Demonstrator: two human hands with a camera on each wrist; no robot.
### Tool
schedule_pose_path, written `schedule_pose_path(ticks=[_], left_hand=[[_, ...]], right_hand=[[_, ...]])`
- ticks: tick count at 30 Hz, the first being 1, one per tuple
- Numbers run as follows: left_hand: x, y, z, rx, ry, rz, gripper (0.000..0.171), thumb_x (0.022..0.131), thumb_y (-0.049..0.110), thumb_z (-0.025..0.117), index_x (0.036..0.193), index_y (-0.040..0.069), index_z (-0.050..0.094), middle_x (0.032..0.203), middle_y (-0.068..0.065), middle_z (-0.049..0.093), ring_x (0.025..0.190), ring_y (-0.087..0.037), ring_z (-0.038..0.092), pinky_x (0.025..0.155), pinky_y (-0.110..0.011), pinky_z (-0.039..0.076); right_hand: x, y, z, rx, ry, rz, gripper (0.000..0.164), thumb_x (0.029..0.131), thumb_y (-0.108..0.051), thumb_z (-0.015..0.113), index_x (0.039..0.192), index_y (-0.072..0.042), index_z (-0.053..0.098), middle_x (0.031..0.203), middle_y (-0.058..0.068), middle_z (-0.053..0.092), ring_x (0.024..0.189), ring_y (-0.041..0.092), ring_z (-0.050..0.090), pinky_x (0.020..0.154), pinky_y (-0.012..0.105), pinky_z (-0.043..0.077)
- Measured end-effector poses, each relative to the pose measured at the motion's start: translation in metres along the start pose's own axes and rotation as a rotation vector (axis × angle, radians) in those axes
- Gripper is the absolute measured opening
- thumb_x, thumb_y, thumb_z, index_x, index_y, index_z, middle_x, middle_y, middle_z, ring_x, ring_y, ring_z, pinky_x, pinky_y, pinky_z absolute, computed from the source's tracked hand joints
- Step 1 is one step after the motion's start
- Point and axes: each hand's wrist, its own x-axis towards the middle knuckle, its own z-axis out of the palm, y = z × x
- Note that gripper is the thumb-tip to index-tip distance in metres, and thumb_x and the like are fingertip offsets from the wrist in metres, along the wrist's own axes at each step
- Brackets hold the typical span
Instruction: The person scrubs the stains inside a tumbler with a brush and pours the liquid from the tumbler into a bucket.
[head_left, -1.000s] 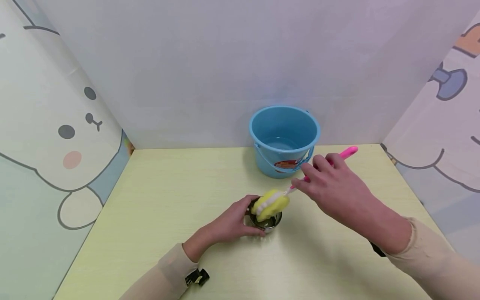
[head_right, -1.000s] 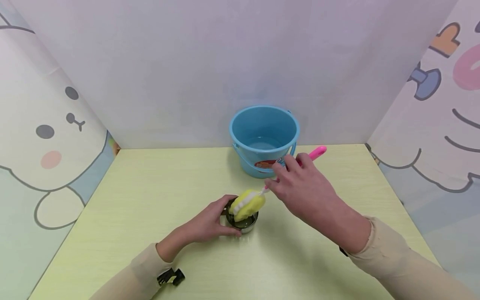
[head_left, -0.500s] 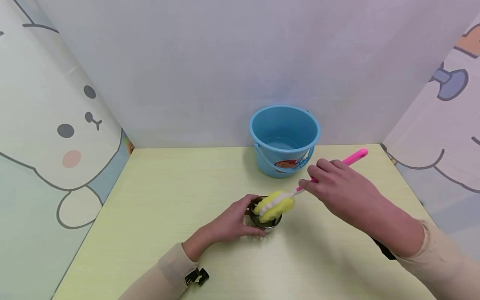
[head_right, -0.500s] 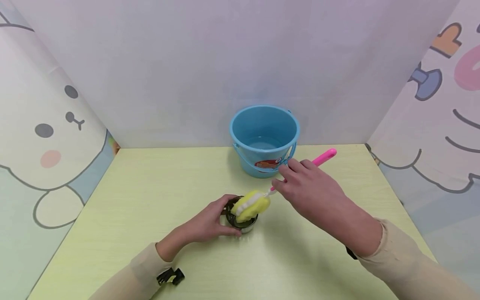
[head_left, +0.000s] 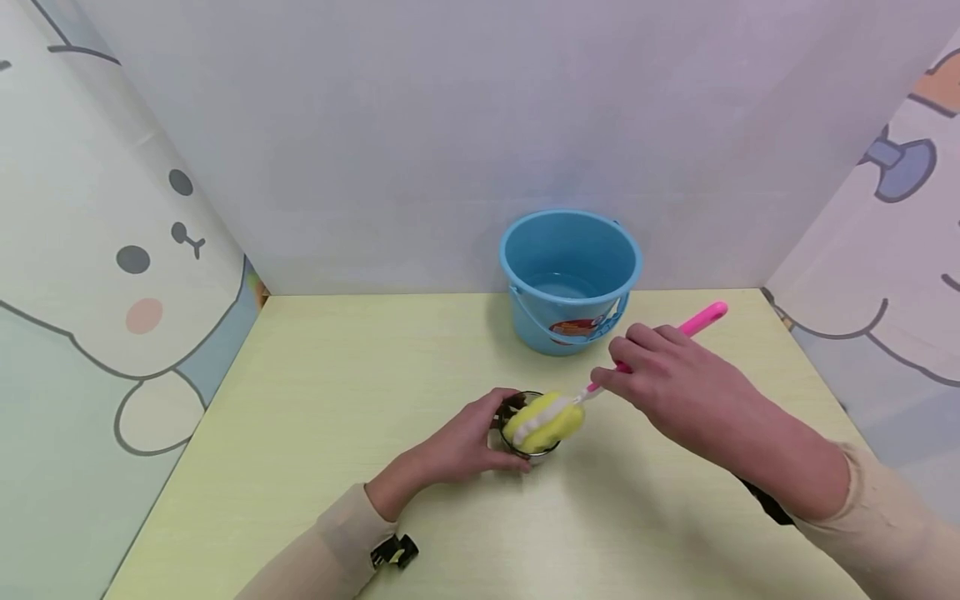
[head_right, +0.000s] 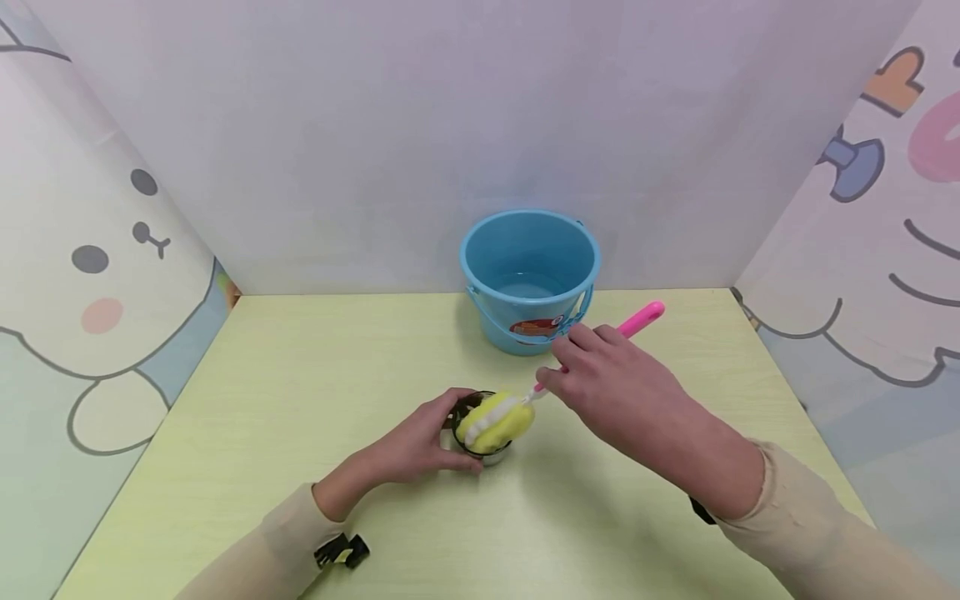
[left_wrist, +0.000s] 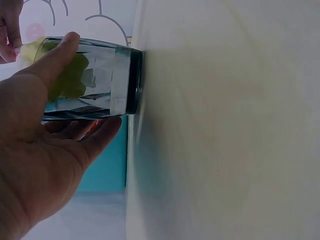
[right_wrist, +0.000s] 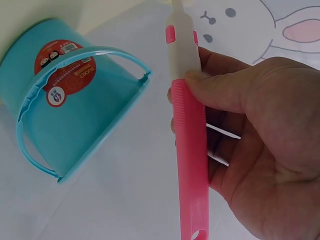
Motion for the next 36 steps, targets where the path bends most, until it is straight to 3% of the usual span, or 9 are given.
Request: schedule_pose_path(ticks=[14,24,36], left_hand=[[0.000,0.002,-0.001,-0.053,-0.009,-0.017,0.089,0.083,0.033,0.095,0.152,0.014,0.042,0.136,0.005,0.060,0.124,-0.009,0.059,0.109,-0.031,0.050],[-0.001,0.001,-0.001,-0.048,-0.010,-0.003,0.089,0.084,0.032,0.094,0.153,0.015,0.040,0.137,0.006,0.060,0.125,-0.010,0.058,0.110,-0.031,0.049],[-0.001,0.002,-0.001,-0.015,-0.013,-0.023,0.091,0.083,0.031,0.094,0.155,0.017,0.039,0.140,0.008,0.057,0.127,-0.009,0.057,0.112,-0.031,0.047]], right_hand=[[0.004,0.001,0.009,-0.064,0.032,0.030,0.061,0.066,-0.006,0.102,0.121,-0.013,0.076,0.097,0.011,0.061,0.092,0.033,0.056,0.077,0.041,0.051],[-0.008,0.011,0.017,-0.015,0.063,0.070,0.053,0.073,0.006,0.093,0.117,-0.017,0.077,0.090,0.007,0.058,0.085,0.029,0.054,0.069,0.037,0.047],[-0.017,0.019,0.022,0.022,0.054,0.102,0.056,0.071,0.008,0.093,0.117,-0.021,0.077,0.090,0.005,0.057,0.087,0.029,0.055,0.070,0.040,0.049]])
